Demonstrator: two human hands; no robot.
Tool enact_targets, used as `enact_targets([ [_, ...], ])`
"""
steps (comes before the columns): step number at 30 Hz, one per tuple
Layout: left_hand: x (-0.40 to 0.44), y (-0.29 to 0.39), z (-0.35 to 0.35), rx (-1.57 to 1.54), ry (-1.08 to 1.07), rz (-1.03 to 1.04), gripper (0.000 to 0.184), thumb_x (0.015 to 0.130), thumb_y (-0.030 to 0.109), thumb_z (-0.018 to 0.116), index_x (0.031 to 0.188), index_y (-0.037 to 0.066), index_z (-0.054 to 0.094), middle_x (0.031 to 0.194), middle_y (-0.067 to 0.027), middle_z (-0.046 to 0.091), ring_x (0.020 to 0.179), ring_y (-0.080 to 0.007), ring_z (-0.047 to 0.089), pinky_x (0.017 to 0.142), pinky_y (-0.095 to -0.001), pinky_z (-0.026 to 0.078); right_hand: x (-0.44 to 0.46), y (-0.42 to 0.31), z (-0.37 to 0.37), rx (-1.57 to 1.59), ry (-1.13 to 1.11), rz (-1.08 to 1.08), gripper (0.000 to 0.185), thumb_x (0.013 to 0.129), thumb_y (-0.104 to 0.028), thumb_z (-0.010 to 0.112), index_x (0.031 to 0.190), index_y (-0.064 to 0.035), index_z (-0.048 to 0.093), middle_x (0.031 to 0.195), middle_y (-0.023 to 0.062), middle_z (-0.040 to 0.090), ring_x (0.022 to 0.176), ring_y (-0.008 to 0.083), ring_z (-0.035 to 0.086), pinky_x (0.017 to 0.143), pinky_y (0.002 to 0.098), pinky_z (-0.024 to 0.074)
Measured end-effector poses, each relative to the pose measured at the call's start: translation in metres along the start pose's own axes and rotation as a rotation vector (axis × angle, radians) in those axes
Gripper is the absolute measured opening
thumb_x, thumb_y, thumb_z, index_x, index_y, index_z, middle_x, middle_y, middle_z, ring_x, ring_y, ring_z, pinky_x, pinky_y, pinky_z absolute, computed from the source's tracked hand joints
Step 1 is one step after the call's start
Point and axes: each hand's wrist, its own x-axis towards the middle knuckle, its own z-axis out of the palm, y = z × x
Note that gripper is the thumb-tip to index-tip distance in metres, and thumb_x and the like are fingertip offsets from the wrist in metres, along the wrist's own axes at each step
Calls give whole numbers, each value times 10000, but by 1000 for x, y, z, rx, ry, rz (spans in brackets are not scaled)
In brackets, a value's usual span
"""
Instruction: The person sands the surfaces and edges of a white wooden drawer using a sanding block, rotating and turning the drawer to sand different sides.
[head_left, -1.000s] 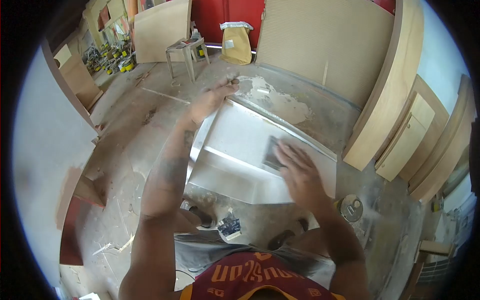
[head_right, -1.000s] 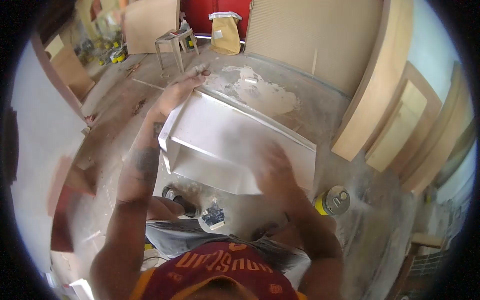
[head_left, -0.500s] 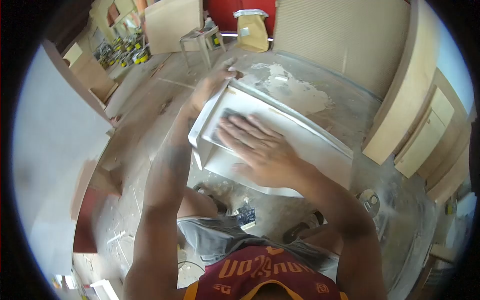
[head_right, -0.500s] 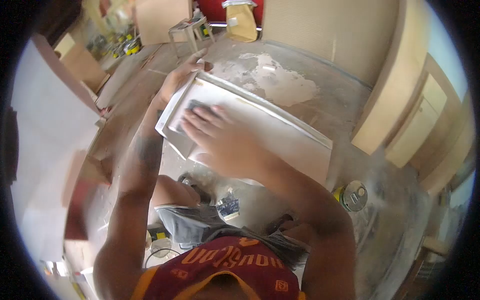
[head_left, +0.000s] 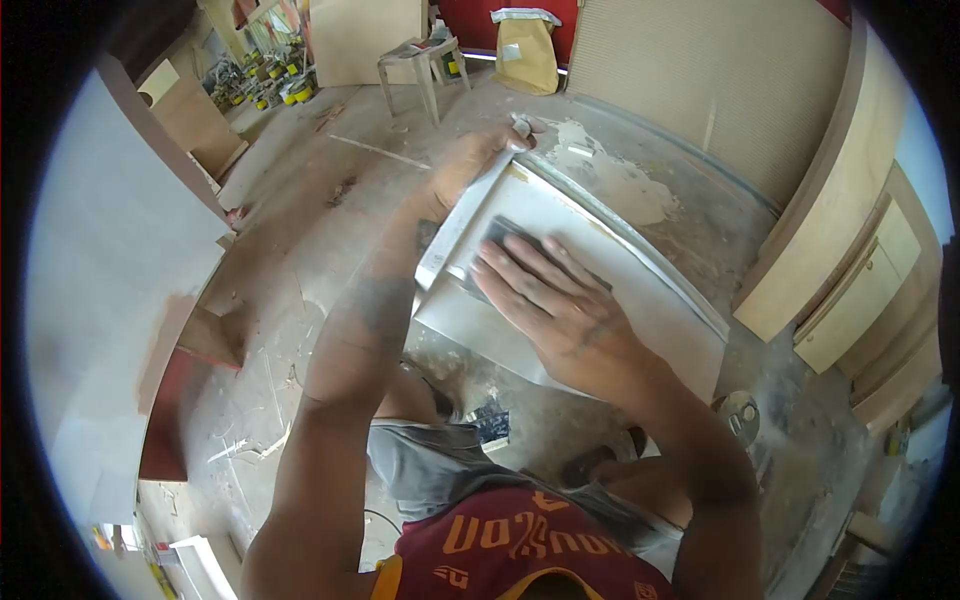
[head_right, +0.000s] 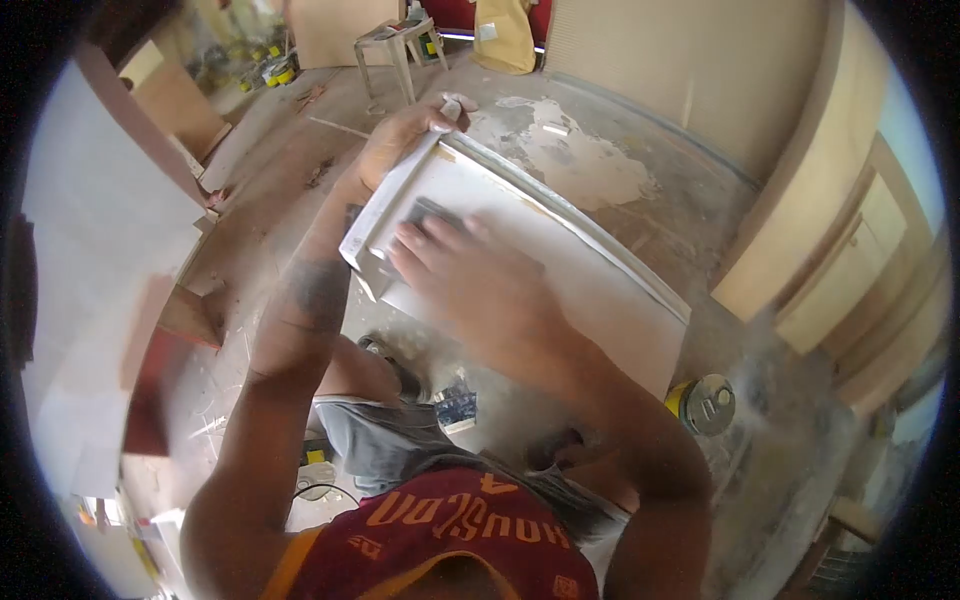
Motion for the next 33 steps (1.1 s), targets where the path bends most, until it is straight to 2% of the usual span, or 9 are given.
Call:
enact_targets([
  [6,3,5,13,-81,41,-67,430,929,185,577,1322,11,587,1082,-51,575,983,-159,599,893,-304,505,-14,-14,-6,43,25,127,502,913,-32,564,1411,-71,612,1495,112,574,1366,319,549,1168,517,403],
  [13,19,-16,17,338,-99,198,409,916,242,643,1251,9,606,1153,-86,615,1031,-201,625,902,-318,515,-18,-9,-14,34,76,136,509,895,2,559,1393,-73,629,1478,107,592,1366,343,537,1147,522,418],
  [15,13,-11,17,945,-109,811,416,906,187,635,1275,0,598,1135,-86,615,1006,-202,628,886,-323,522,-27,-10,-18,50,65,125,530,885,13,567,1405,-75,619,1481,104,589,1361,348,538,1146,522,417],
  [19,15,-16,20,974,-102,697,390,898,155,651,1261,20,605,1172,-111,627,1045,-236,637,936,-359,517,-14,-14,-14,13,97,163,507,874,26,584,1364,-77,654,1468,87,601,1337,347,551,1136,516,423],
  [22,28,-32,8,207,-99,139,342,902,168,695,1211,46,614,1239,-149,634,1129,-277,635,987,-389,504,-11,-15,-9,56,129,158,453,878,16,591,1308,-76,699,1448,79,619,1347,339,542,1134,519,423],
  [25,23,-26,1,434,-142,341,343,902,167,692,1214,49,612,1242,-144,630,1123,-258,630,990,-389,501,-38,-13,-15,62,90,193,482,866,41,589,1321,-80,694,1444,79,622,1355,338,538,1148,532,408],
  [27,15,-24,2,818,-126,819,377,908,183,679,1254,50,612,1216,-119,630,1099,-216,622,961,-355,505,-35,-9,-10,63,86,159,483,867,44,589,1321,-81,695,1444,78,623,1352,337,545,1152,533,403],
  [31,3,-9,16,846,-81,700,385,893,177,721,1241,62,606,1260,-131,627,1140,-245,616,997,-354,482,0,-20,1,83,152,177,473,871,40,595,1319,-76,695,1449,83,619,1356,338,555,1165,540,392],
  [33,-2,-1,18,544,-58,322,261,895,118,664,1141,50,604,1266,-166,650,1155,-364,624,985,-410,497,-9,-18,-6,79,123,162,476,869,39,602,1322,-73,690,1453,91,616,1359,342,556,1166,545,390],
])
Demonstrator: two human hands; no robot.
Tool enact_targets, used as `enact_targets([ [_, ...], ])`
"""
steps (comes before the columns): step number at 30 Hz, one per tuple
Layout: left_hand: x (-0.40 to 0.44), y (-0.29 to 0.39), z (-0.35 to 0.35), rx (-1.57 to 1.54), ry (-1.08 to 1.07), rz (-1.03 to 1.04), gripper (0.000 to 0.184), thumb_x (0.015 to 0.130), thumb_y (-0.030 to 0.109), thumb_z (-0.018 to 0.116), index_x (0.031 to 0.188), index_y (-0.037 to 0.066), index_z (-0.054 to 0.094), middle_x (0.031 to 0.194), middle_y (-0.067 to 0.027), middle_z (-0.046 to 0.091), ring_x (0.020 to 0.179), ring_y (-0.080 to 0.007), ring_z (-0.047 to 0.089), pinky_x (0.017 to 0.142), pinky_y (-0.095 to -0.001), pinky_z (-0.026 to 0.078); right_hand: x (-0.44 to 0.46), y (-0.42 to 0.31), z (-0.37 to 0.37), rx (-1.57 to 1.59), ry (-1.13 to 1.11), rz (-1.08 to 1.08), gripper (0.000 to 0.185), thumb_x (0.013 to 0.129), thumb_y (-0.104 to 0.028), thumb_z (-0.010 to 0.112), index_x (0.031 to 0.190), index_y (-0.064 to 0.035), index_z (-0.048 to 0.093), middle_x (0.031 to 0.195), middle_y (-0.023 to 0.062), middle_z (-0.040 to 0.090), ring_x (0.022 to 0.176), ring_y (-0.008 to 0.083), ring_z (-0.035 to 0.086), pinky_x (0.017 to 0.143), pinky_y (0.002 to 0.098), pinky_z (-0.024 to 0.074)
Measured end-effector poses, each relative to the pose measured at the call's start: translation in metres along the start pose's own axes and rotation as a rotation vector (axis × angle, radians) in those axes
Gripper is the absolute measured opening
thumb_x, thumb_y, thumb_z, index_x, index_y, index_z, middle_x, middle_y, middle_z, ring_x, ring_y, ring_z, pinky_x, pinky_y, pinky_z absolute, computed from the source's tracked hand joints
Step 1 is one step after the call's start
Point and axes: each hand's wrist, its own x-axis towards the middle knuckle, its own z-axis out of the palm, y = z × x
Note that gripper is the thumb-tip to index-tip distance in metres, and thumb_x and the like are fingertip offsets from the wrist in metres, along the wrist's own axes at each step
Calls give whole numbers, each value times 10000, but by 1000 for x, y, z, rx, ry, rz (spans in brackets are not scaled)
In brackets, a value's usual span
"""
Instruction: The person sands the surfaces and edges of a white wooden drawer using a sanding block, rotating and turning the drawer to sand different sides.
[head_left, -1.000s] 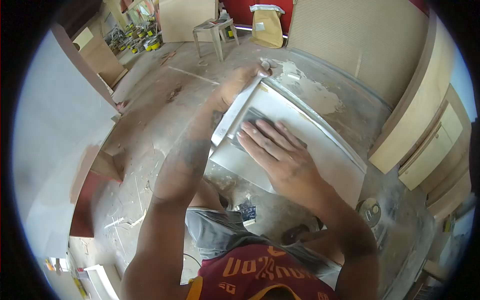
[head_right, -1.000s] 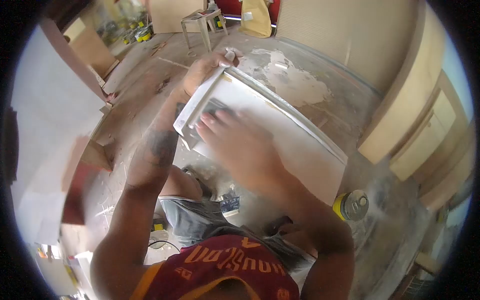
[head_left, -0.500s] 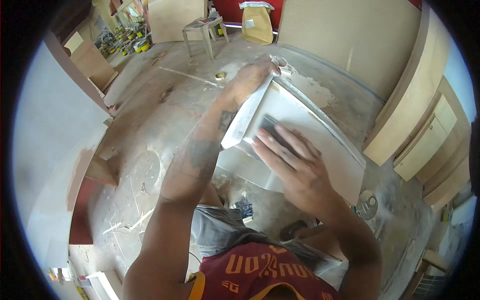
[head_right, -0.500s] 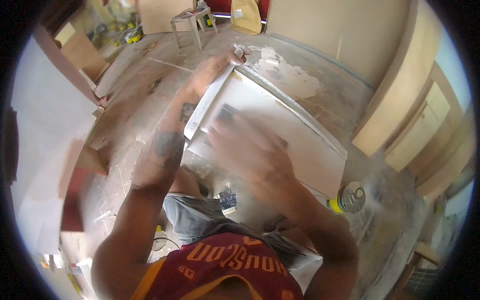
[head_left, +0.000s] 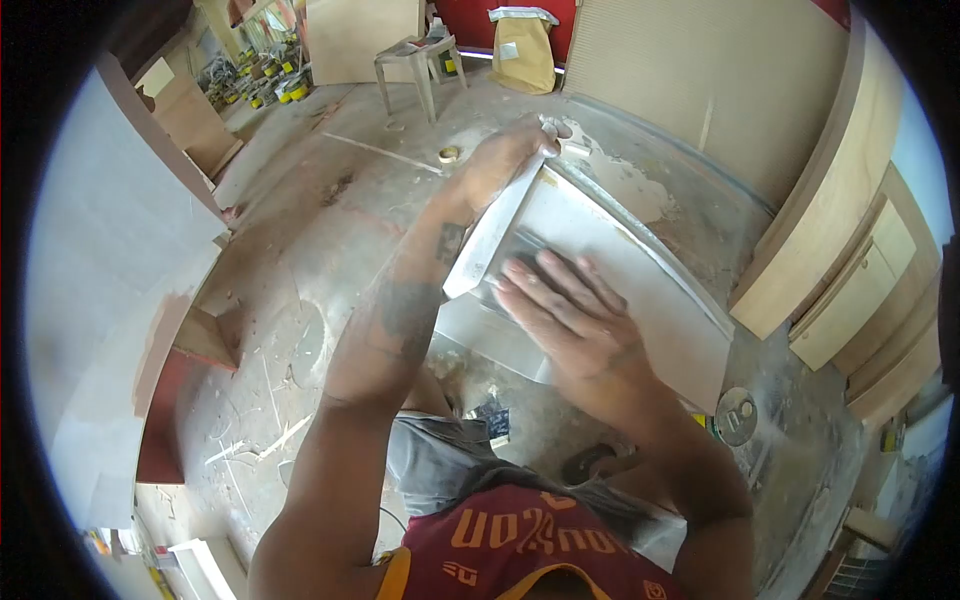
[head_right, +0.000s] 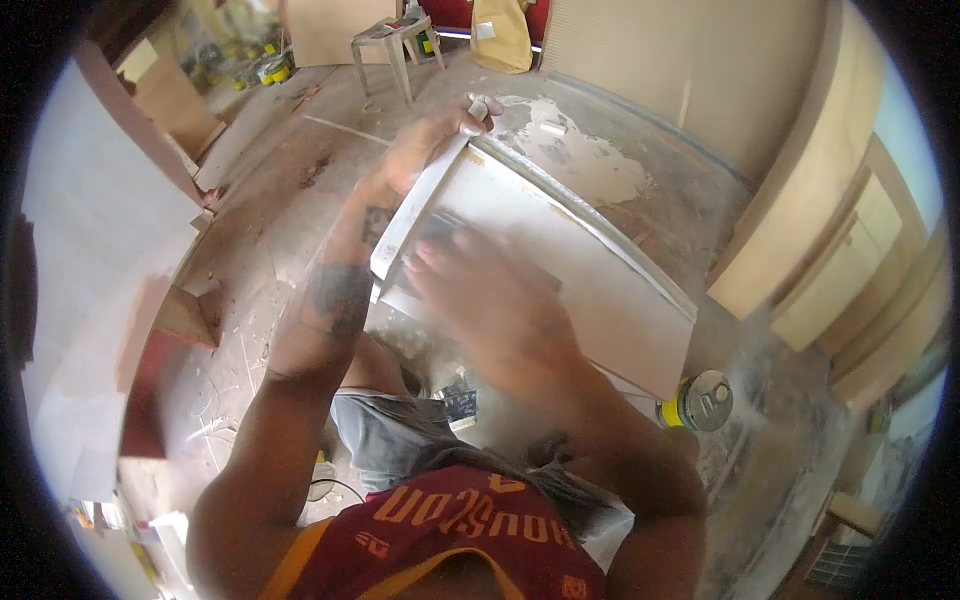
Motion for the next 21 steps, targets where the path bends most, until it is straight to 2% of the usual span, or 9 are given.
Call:
enact_targets([
  [1,-3,0,-2,-108,-1,-124,221,896,99,646,1107,46,604,1268,-177,658,1161,-403,627,981,-428,503,-9,1,-5,-6,-31,-6,479,866,39,608,1326,-70,686,1457,99,612,1362,346,557,1168,550,388],
  [3,-5,-8,-10,299,-29,413,355,884,133,737,1194,49,586,1315,-157,624,1189,-314,604,1028,-366,464,-19,8,-10,58,-44,24,464,877,26,604,1324,-69,685,1447,104,620,1362,346,557,1165,549,393],
  [7,4,-20,-3,274,-20,384,393,883,189,747,1211,48,584,1269,-169,633,1207,-322,606,1024,-385,470,0,-1,5,-8,27,17,446,886,19,592,1309,-76,697,1427,95,636,1362,335,559,1161,540,401],
  [9,3,-19,-5,282,-8,228,429,858,213,783,1201,50,584,1262,-190,627,1237,-348,603,1039,-415,461,8,-4,7,-10,33,-7,442,888,18,590,1305,-79,702,1423,87,641,1361,329,561,1160,537,404],
  [15,-3,-12,-11,273,-34,388,361,867,179,766,1160,52,599,1259,-199,632,1257,-368,604,1016,-449,478,-51,13,-8,-43,-136,37,448,885,22,601,1303,-98,708,1424,65,643,1361,307,562,1185,530,381],
  [16,-4,-12,-9,275,-36,389,361,867,179,766,1160,52,599,1259,-199,632,1257,-368,604,1016,-449,478,-50,13,-6,-32,-106,19,440,885,21,605,1299,-91,705,1423,71,643,1363,313,560,1189,529,379],
  [18,-2,-11,-2,237,47,419,211,905,152,655,1091,69,601,1251,-152,650,1126,-382,621,974,-418,484,-22,8,-1,30,-69,-28,434,888,20,604,1296,-87,704,1419,78,645,1361,316,562,1185,529,384],
  [21,-3,-6,-2,312,40,379,203,908,125,652,1097,68,603,1266,-151,646,1127,-370,624,976,-409,485,3,-3,2,88,-25,-70,436,892,19,600,1307,-78,692,1411,92,648,1354,325,569,1166,529,405],
])
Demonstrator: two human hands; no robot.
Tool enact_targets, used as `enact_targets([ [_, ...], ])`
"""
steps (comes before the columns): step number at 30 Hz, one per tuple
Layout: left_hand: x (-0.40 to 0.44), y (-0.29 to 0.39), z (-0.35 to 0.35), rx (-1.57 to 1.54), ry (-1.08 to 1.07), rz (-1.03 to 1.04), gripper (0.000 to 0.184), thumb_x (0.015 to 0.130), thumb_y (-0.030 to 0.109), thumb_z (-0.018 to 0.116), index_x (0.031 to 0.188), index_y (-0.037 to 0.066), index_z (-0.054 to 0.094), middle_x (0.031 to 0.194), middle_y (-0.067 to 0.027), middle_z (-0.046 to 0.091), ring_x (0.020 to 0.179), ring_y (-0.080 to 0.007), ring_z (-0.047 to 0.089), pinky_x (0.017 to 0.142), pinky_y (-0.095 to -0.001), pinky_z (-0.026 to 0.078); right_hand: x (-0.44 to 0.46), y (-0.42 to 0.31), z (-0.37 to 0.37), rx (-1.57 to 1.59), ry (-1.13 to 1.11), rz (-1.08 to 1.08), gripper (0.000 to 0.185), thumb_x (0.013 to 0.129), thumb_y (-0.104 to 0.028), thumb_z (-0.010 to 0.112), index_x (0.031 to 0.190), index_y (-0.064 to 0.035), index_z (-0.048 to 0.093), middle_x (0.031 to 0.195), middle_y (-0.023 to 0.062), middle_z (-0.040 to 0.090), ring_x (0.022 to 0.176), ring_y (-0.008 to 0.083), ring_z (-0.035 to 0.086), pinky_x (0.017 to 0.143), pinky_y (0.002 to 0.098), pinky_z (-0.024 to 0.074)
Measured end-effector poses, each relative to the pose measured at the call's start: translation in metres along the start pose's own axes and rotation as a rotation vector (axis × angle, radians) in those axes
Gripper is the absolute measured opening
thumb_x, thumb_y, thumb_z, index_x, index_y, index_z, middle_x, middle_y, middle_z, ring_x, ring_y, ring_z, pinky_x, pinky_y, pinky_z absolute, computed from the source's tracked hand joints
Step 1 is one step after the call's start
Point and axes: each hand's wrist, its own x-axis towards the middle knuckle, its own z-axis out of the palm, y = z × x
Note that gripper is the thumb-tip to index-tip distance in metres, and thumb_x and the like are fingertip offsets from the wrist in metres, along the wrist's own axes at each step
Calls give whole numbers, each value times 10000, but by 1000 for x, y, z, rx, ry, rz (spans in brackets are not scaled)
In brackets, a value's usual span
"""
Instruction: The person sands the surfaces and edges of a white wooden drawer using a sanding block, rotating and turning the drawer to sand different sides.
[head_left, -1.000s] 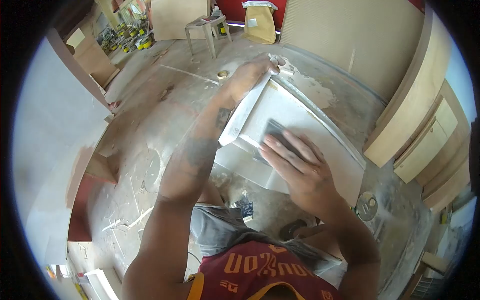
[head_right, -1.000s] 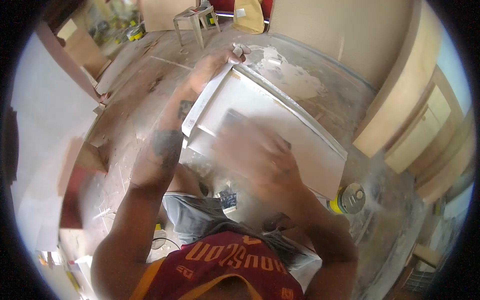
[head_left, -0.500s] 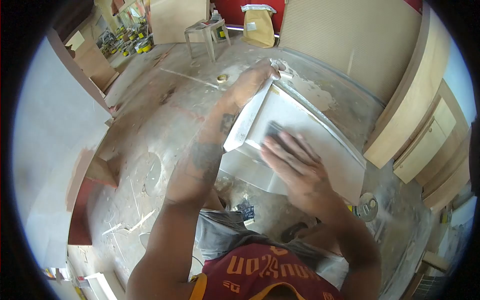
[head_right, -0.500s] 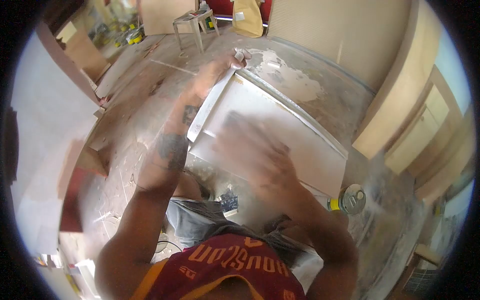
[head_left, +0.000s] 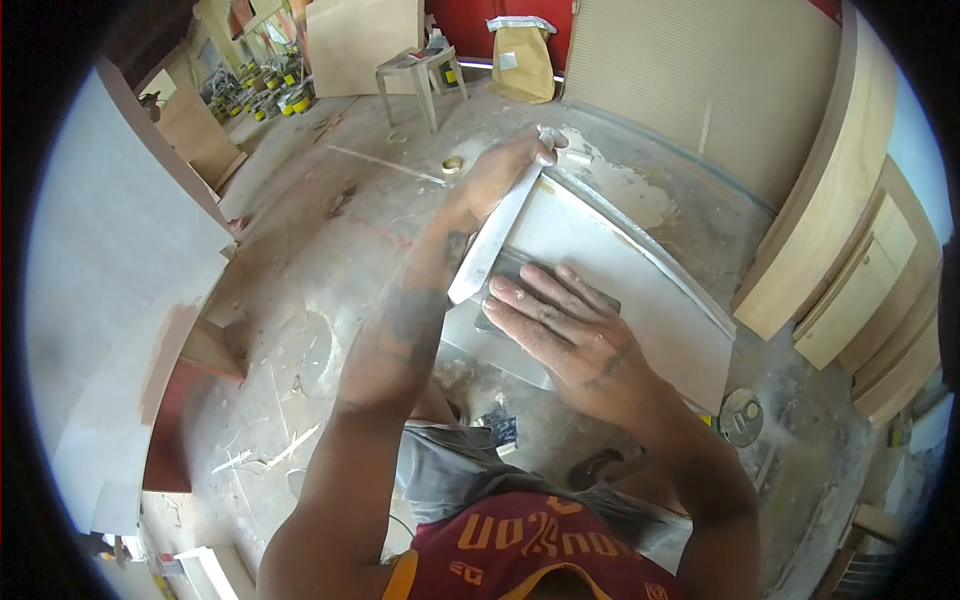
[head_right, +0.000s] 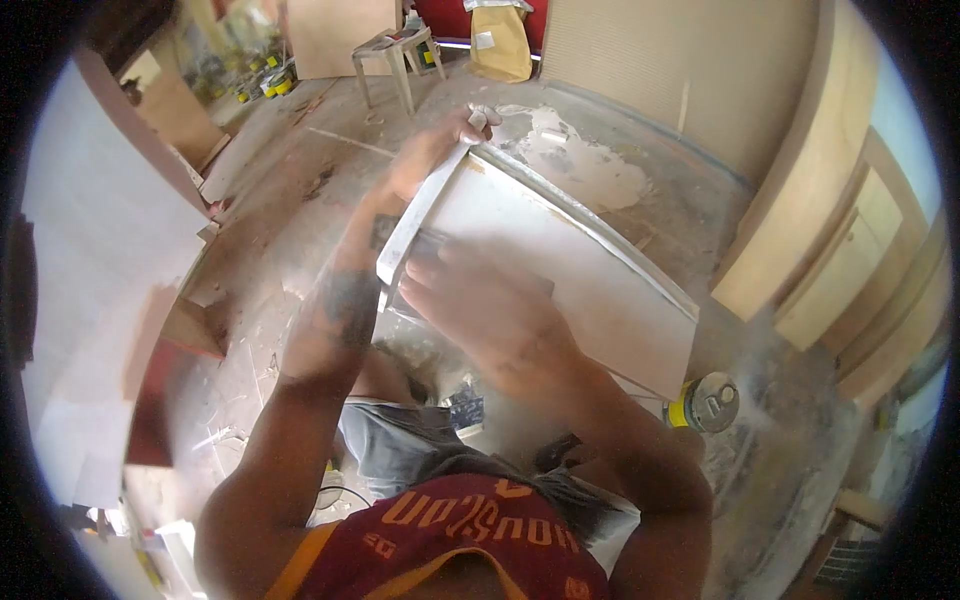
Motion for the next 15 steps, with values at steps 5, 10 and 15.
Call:
enact_targets([
  [5,-1,-18,9,-103,12,-38,240,889,168,681,1102,79,613,1249,-161,649,1119,-371,629,966,-420,490,-29,5,-13,30,-21,71,429,885,25,608,1299,-55,688,1385,105,661,1314,343,596,1140,527,431],
  [10,-6,-34,14,-25,-37,-65,315,895,186,742,1175,73,653,1204,-142,687,1148,-288,637,1012,-393,482,-1,3,-5,13,-17,46,408,872,7,636,1278,-8,683,1339,149,676,1280,377,610,1116,535,448],
  [15,-4,-26,4,-42,26,58,215,947,227,667,1074,58,630,1069,-108,622,1059,-297,590,952,-430,452,8,-3,1,-28,17,61,368,890,-52,607,1247,-45,697,1296,137,695,1264,380,613,1107,531,443],
])
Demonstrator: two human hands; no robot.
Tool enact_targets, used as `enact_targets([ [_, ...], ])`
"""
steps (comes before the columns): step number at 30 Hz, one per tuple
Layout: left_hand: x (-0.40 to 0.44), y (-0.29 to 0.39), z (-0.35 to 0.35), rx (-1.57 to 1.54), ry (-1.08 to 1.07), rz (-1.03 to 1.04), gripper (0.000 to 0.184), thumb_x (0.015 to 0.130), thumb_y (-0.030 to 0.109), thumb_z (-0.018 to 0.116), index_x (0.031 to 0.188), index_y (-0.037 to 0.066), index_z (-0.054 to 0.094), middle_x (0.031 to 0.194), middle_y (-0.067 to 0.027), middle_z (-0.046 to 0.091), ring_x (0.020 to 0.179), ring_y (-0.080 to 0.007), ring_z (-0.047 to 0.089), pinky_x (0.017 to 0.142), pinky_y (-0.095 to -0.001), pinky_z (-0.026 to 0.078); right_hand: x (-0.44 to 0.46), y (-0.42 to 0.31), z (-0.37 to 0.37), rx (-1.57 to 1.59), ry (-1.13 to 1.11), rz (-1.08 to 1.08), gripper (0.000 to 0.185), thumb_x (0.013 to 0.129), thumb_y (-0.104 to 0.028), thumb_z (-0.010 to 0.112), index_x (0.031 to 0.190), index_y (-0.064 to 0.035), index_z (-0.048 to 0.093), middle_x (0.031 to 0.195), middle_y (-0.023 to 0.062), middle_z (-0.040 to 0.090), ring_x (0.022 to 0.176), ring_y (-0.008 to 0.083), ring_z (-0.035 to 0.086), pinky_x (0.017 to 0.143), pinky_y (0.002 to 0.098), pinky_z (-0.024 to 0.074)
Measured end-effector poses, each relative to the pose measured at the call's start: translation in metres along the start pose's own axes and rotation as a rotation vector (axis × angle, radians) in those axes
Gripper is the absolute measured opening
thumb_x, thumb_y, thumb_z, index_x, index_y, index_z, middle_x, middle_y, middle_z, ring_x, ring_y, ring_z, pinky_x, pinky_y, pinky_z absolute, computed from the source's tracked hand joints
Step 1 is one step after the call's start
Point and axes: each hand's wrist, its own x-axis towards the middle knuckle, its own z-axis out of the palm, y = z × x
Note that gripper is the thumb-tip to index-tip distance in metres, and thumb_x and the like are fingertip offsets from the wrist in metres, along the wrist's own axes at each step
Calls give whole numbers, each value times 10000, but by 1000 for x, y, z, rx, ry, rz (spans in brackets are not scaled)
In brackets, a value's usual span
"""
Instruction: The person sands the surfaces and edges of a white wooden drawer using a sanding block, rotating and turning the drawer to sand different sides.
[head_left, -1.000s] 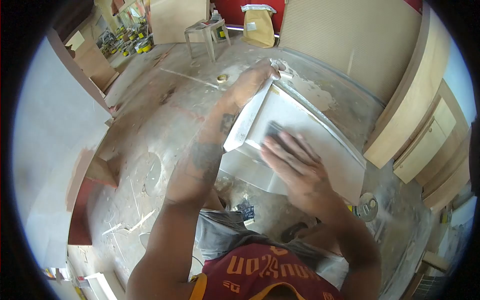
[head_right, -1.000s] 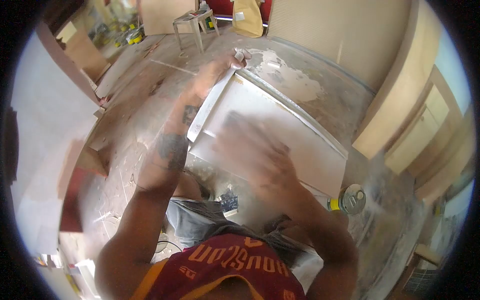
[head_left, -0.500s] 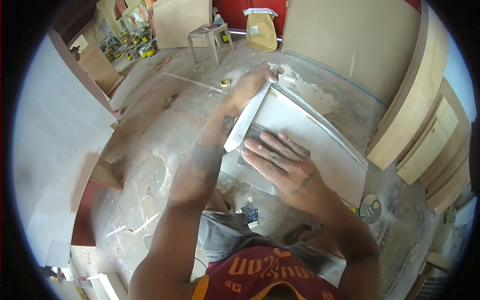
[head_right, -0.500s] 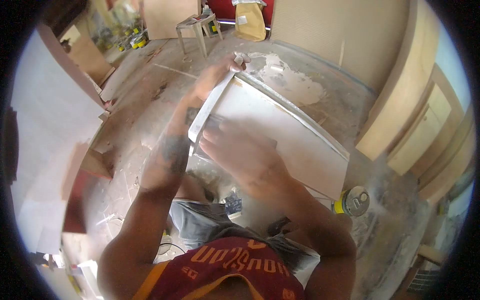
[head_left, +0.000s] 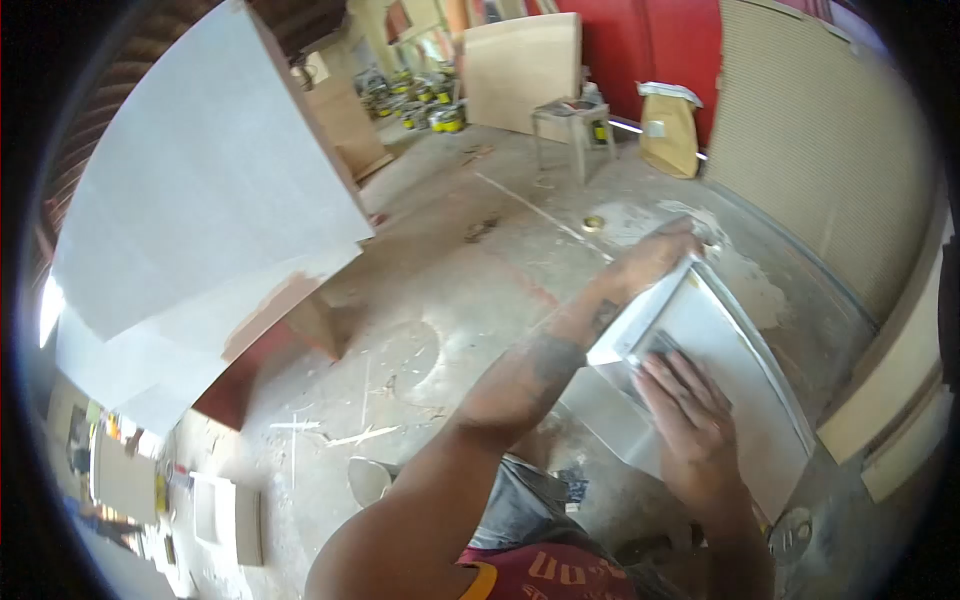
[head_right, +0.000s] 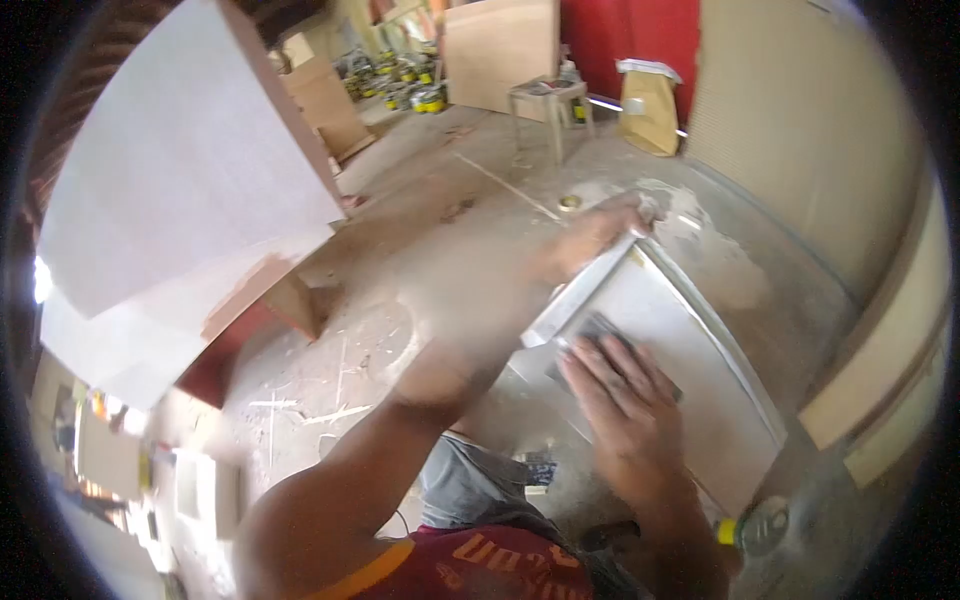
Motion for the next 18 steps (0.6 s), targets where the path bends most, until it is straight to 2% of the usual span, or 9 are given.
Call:
enact_targets([
  [1,-6,-3,-5,20,1,-15,215,947,227,667,1074,58,630,1069,-108,622,1059,-297,590,952,-430,452,-10,2,-5,3,-34,45,356,905,-57,587,1243,-41,696,1303,133,695,1275,394,604,1110,535,441],
  [2,-9,-9,-10,-175,20,-189,201,924,200,669,1066,64,632,1100,-125,626,1102,-320,599,977,-425,461,-30,8,-9,-42,-85,101,371,914,-73,584,1272,-29,675,1331,161,673,1293,406,589,1119,545,431],
  [5,-31,-18,-23,-88,65,-48,191,906,169,679,1056,68,618,1157,-131,629,1148,-341,610,1008,-412,463,-140,45,-19,-236,-284,298,541,953,-145,550,1448,69,502,1516,263,504,1426,449,455,1206,565,315],
  [6,-47,-37,-20,-264,105,-221,209,901,163,689,1067,67,606,1167,-128,628,1146,-343,610,1006,-415,462,-180,57,-24,-231,-246,379,556,996,-212,491,1472,74,462,1544,271,467,1440,461,433,1216,563,298],
  [9,-56,-42,-30,-474,106,-435,269,885,148,712,1100,69,572,1181,-127,628,1150,-348,606,1007,-419,457,-181,53,-41,-216,-204,470,593,1056,-315,391,1495,82,426,1573,281,426,1460,479,399,1232,560,266],
  [10,-56,-39,-30,-415,109,-428,278,884,142,711,1117,68,578,1195,-140,626,1165,-360,601,1019,-431,453,-166,46,-45,-205,-189,476,610,1073,-351,350,1494,84,430,1574,284,422,1465,484,388,1238,559,252],
  [12,-56,-27,-31,-361,125,-422,289,882,136,711,1133,68,585,1210,-152,625,1179,-371,596,1031,-443,449,-111,32,-45,-98,-286,385,662,1052,-389,372,1516,82,406,1580,293,406,1487,481,352,1245,558,234],
  [14,-52,2,-31,92,94,-179,351,880,142,702,1212,71,610,1238,-181,621,1208,-396,584,1056,-466,440,-44,28,-25,-88,-345,151,778,1001,-498,488,1541,53,391,1590,246,420,1487,464,360,1239,556,248],
  [18,-31,0,-18,69,123,-218,325,982,297,614,1165,30,648,1222,-181,638,1284,-347,556,1094,-395,407,31,22,1,-106,-329,-54,857,928,-525,580,1558,25,392,1597,236,415,1497,434,360,1251,555,224],
])
